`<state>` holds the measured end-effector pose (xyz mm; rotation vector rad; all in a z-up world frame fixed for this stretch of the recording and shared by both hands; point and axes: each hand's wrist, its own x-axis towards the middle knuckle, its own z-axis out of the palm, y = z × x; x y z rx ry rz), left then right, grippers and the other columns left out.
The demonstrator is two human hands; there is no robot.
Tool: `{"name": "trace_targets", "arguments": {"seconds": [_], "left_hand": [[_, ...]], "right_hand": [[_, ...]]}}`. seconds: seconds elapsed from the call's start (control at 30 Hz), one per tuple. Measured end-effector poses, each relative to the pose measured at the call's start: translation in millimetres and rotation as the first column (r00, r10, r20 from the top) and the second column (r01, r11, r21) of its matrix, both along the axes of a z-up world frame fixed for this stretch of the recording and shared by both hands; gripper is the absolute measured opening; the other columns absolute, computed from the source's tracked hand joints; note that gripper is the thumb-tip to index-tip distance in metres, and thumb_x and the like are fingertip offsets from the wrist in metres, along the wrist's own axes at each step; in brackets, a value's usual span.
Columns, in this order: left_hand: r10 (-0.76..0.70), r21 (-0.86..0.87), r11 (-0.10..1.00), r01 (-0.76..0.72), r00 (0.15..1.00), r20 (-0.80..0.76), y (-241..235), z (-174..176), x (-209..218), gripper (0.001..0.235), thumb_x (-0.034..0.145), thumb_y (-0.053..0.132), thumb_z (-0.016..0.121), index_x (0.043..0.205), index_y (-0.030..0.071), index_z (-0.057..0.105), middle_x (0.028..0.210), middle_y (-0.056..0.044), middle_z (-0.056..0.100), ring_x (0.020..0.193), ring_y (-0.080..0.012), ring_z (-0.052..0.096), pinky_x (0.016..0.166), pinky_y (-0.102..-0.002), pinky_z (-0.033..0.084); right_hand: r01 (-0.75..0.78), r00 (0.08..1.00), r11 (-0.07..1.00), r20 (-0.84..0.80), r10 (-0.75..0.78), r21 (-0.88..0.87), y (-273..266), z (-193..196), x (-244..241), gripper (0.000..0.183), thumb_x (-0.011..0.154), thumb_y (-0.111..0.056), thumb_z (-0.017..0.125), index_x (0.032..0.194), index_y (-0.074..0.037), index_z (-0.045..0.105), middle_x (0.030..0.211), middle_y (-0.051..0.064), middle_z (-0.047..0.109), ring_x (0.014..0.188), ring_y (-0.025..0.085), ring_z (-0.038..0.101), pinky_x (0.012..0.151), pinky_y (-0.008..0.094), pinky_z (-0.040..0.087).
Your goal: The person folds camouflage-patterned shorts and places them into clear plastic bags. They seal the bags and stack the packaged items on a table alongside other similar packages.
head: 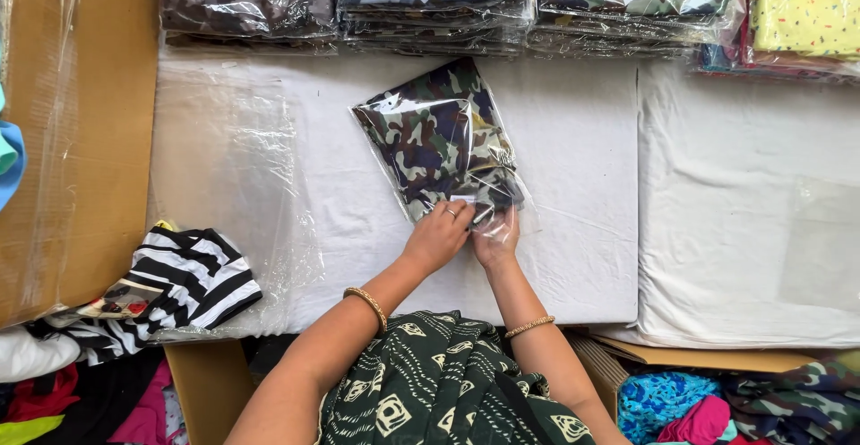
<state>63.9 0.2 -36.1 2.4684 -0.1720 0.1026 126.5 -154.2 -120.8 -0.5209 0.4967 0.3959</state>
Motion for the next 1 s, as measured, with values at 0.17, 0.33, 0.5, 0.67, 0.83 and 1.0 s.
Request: {"name": "trace_targets", "arguments": {"seconds": [0.17, 0.33, 0.5, 0.67, 0.83, 1.0], "left_hand": [[-0.064, 0.226, 0.972, 0.061, 0.998, 0.002, -9, -24, -10, 0.054, 0.09, 0.026, 0.072, 0.137, 0.009, 0.053, 0.14, -0.012, 0.052, 0.129, -0.0318, 0.049, 0.101, -0.045, 0.047], [-0.131, 0.376, 0.918, 0.125, 0.991, -0.009, -8, -23, -21, 0.075, 0.087, 0.034, 0.07, 0.15, 0.006, 0.039, 0.157, -0.017, 0.035, 0.144, -0.0357, 0.034, 0.116, -0.047, 0.034], [-0.345, 0.525, 0.788, 0.323, 0.937, -0.06, -2, -24, -35, 0.075, 0.095, 0.027, 0.06, 0.16, 0.008, 0.026, 0.167, -0.018, 0.015, 0.154, -0.0293, 0.017, 0.123, -0.047, 0.019], [-0.633, 0.305, 0.717, 0.627, 0.769, -0.092, 14, -78, -93, 0.063, 0.099, 0.019, 0.056, 0.159, 0.02, 0.036, 0.168, -0.008, 0.028, 0.153, -0.0238, 0.03, 0.126, -0.04, 0.025], [-0.408, -0.061, 0.912, 0.405, 0.883, -0.233, 38, -18, -92, 0.054, 0.098, 0.014, 0.056, 0.151, 0.013, 0.046, 0.161, -0.01, 0.041, 0.144, -0.0276, 0.045, 0.118, -0.039, 0.039], [-0.329, -0.156, 0.942, 0.299, 0.916, -0.229, 41, -20, -94, 0.058, 0.094, 0.017, 0.062, 0.149, 0.011, 0.045, 0.153, -0.011, 0.046, 0.136, -0.0298, 0.047, 0.111, -0.042, 0.043]], "right_hand": [[-0.002, 0.999, 0.942, -0.041, -0.013, -0.337, -39, 16, -18, 0.04, 0.105, -0.032, 0.051, 0.132, -0.004, 0.056, 0.127, 0.012, 0.067, 0.113, 0.026, 0.066, 0.1, 0.041, 0.052], [-0.033, 0.999, 0.762, -0.01, 0.034, -0.647, -113, -6, -32, 0.04, 0.103, -0.019, 0.057, 0.138, -0.002, 0.05, 0.127, 0.016, 0.067, 0.115, 0.024, 0.066, 0.098, 0.039, 0.054], [-0.018, 0.993, 0.476, 0.037, 0.108, -0.879, -111, 32, 4, 0.049, 0.105, -0.033, 0.062, 0.146, -0.01, 0.047, 0.129, 0.005, 0.061, 0.112, 0.014, 0.06, 0.087, 0.029, 0.049], [-0.282, 0.892, 0.314, -0.127, 0.433, -0.907, -75, 58, 39, 0.064, 0.089, -0.034, 0.074, 0.143, -0.012, 0.048, 0.12, 0.002, 0.062, 0.103, 0.014, 0.06, 0.08, 0.029, 0.047], [-0.406, 0.802, 0.193, -0.247, 0.543, -0.893, -74, 33, 41, 0.063, 0.078, -0.023, 0.086, 0.131, -0.005, 0.057, 0.109, 0.009, 0.067, 0.097, 0.018, 0.063, 0.084, 0.03, 0.051], [-0.322, 0.894, 0.693, 0.034, 0.447, -0.645, -31, 78, 24, 0.049, 0.083, -0.011, 0.074, 0.126, -0.011, 0.052, 0.118, 0.002, 0.066, 0.106, 0.015, 0.063, 0.087, 0.038, 0.055]]}}
